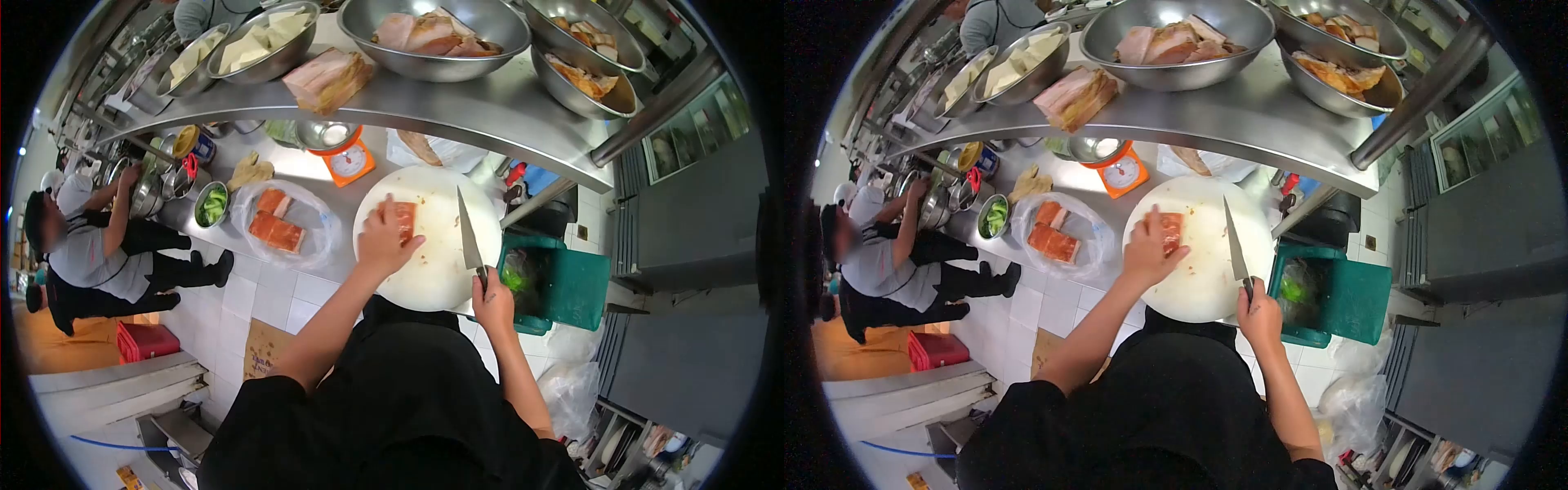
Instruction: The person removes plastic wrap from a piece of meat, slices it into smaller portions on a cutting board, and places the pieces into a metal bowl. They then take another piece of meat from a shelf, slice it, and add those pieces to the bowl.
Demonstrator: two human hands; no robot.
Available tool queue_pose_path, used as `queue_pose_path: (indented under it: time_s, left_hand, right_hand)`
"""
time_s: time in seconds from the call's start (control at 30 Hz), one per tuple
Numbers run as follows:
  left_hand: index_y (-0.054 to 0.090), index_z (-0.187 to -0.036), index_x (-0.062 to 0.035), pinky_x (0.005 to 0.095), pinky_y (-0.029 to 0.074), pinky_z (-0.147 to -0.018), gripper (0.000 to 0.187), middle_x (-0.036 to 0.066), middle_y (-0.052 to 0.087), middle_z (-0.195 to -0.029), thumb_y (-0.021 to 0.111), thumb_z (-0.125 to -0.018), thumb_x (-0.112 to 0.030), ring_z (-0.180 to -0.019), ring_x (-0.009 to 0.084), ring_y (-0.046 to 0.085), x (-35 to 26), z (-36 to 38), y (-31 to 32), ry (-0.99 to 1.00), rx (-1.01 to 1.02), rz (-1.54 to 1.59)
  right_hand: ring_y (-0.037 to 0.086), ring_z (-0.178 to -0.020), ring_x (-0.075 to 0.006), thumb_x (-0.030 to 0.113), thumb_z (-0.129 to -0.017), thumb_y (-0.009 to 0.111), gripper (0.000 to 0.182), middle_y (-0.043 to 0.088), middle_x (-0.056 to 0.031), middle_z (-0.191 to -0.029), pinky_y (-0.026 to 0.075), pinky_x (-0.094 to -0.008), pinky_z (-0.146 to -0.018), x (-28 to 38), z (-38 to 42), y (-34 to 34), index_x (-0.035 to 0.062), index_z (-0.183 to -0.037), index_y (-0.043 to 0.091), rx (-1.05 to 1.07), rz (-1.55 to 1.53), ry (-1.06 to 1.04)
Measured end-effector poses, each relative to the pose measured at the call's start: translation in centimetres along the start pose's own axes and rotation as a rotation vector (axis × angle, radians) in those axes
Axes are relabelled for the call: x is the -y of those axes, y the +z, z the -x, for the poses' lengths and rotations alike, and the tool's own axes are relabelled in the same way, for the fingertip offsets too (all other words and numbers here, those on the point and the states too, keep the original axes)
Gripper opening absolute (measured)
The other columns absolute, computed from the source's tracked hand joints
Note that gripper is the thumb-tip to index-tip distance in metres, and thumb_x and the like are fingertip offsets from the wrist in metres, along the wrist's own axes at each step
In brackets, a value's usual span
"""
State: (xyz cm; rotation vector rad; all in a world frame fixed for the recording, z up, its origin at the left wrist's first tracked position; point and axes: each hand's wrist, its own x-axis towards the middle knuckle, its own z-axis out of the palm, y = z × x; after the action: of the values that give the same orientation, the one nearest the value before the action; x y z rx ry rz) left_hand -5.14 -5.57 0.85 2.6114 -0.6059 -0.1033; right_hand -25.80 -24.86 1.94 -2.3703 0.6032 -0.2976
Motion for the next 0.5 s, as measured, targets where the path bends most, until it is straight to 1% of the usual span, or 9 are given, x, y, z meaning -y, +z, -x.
queue_pose_path:
  time_s: [0.07, 0.17, 0.23, 0.27, 0.3, 0.37, 0.4, 0.43, 0.5]
  left_hand:
    - [0.025, -0.175, -0.0137, 0.0497, 0.057, -0.102, 0.115, 0.028, 0.054, -0.147, 0.087, -0.087, -0.054, -0.13, 0.0491, 0.059, -1.1, -1.5, 0.1, 0.033, 0.02, -0.061]
    - [0.029, -0.174, -0.018, 0.0509, 0.056, -0.104, 0.115, 0.025, 0.057, -0.141, 0.091, -0.082, -0.047, -0.126, 0.0447, 0.061, -1.8, -3.8, 0.3, 0.158, 0.151, -0.226]
    - [0.034, -0.173, -0.0189, 0.0507, 0.056, -0.106, 0.11, 0.025, 0.058, -0.139, 0.092, -0.082, -0.038, -0.127, 0.0424, 0.062, 0.2, -5.1, -1.5, 0.192, 0.22, 0.084]
    - [0.039, -0.171, -0.0168, 0.0503, 0.055, -0.107, 0.105, 0.024, 0.06, -0.138, 0.092, -0.081, -0.032, -0.126, 0.0411, 0.064, 2.0, -6.0, -2.1, 0.177, 0.284, 0.35]
    - [0.039, -0.171, -0.0168, 0.0503, 0.055, -0.107, 0.105, 0.024, 0.06, -0.138, 0.092, -0.081, -0.032, -0.126, 0.0411, 0.064, 3.8, -6.3, -1.9, 0.176, 0.288, 0.344]
    - [0.046, -0.168, -0.0197, 0.052, 0.057, -0.103, 0.099, 0.022, 0.06, -0.133, 0.092, -0.08, -0.028, -0.123, 0.0412, 0.065, 6.7, -6.7, -1.3, 0.289, 0.254, 0.762]
    - [0.046, -0.169, -0.0228, 0.0492, 0.056, -0.104, 0.101, 0.022, 0.06, -0.139, 0.092, -0.08, -0.029, -0.119, 0.0417, 0.067, 6.5, -5.9, -3.2, 0.385, 0.193, 0.543]
    - [0.046, -0.169, -0.0228, 0.0492, 0.056, -0.104, 0.101, 0.022, 0.06, -0.139, 0.092, -0.08, -0.029, -0.119, 0.0417, 0.067, 5.7, -4.9, -4.4, 0.386, 0.203, 0.542]
    - [0.047, -0.168, -0.0212, 0.0463, 0.055, -0.108, 0.1, 0.022, 0.059, -0.147, 0.093, -0.08, -0.033, -0.123, 0.0414, 0.067, 4.3, -2.5, -5.4, 0.443, 0.169, 0.099]
  right_hand:
    - [0.072, -0.075, -0.0518, 0.024, -0.106, 0.067, 0.027, 0.073, -0.0279, -0.08, 0.055, -0.0603, -0.068, 0.2, -0.5, -0.3, 0.0028, -0.123, 0.064, 0.07, 0.031, 0.07]
    - [0.072, -0.078, -0.0523, 0.025, -0.106, 0.067, 0.028, 0.073, -0.0276, -0.08, 0.055, -0.0602, -0.07, -0.4, -0.9, -0.5, 0.0021, -0.124, 0.065, 0.088, -0.034, 0.068]
    - [0.073, -0.082, -0.0514, 0.025, -0.106, 0.067, 0.031, 0.074, -0.0278, -0.084, 0.056, -0.0576, -0.073, 0.5, -1.1, -1.6, 0.0014, -0.127, 0.066, 0.111, -0.1, 0.099]
    - [0.074, -0.083, -0.0507, 0.024, -0.106, 0.067, 0.032, 0.075, -0.0279, -0.086, 0.057, -0.0556, -0.074, 0.9, -1.0, -1.6, 0.0014, -0.128, 0.067, 0.108, -0.194, 0.118]
    - [0.075, -0.085, -0.05, 0.023, -0.106, 0.067, 0.032, 0.075, -0.028, -0.088, 0.057, -0.0535, -0.075, 1.2, -0.8, -1.7, 0.0015, -0.13, 0.067, 0.106, -0.289, 0.14]
    - [0.075, -0.086, -0.0492, 0.022, -0.106, 0.067, 0.033, 0.075, -0.0279, -0.089, 0.058, -0.0519, -0.076, 2.2, -0.3, -1.8, 0.0011, -0.131, 0.068, 0.136, -0.27, 0.143]
    - [0.076, -0.087, -0.0485, 0.021, -0.106, 0.067, 0.033, 0.076, -0.0278, -0.091, 0.058, -0.0503, -0.077, 2.7, -0.1, -2.0, 0.0007, -0.132, 0.068, 0.162, -0.245, 0.143]
    - [0.076, -0.087, -0.0485, 0.021, -0.106, 0.067, 0.033, 0.076, -0.0278, -0.091, 0.058, -0.0503, -0.077, 3.7, 0.0, -2.5, 0.0007, -0.132, 0.068, 0.161, -0.247, 0.152]
    - [0.076, -0.088, -0.0489, 0.021, -0.105, 0.067, 0.033, 0.076, -0.0278, -0.091, 0.058, -0.0504, -0.078, 5.5, -0.3, -3.0, -0.0008, -0.131, 0.068, 0.262, -0.25, 0.198]
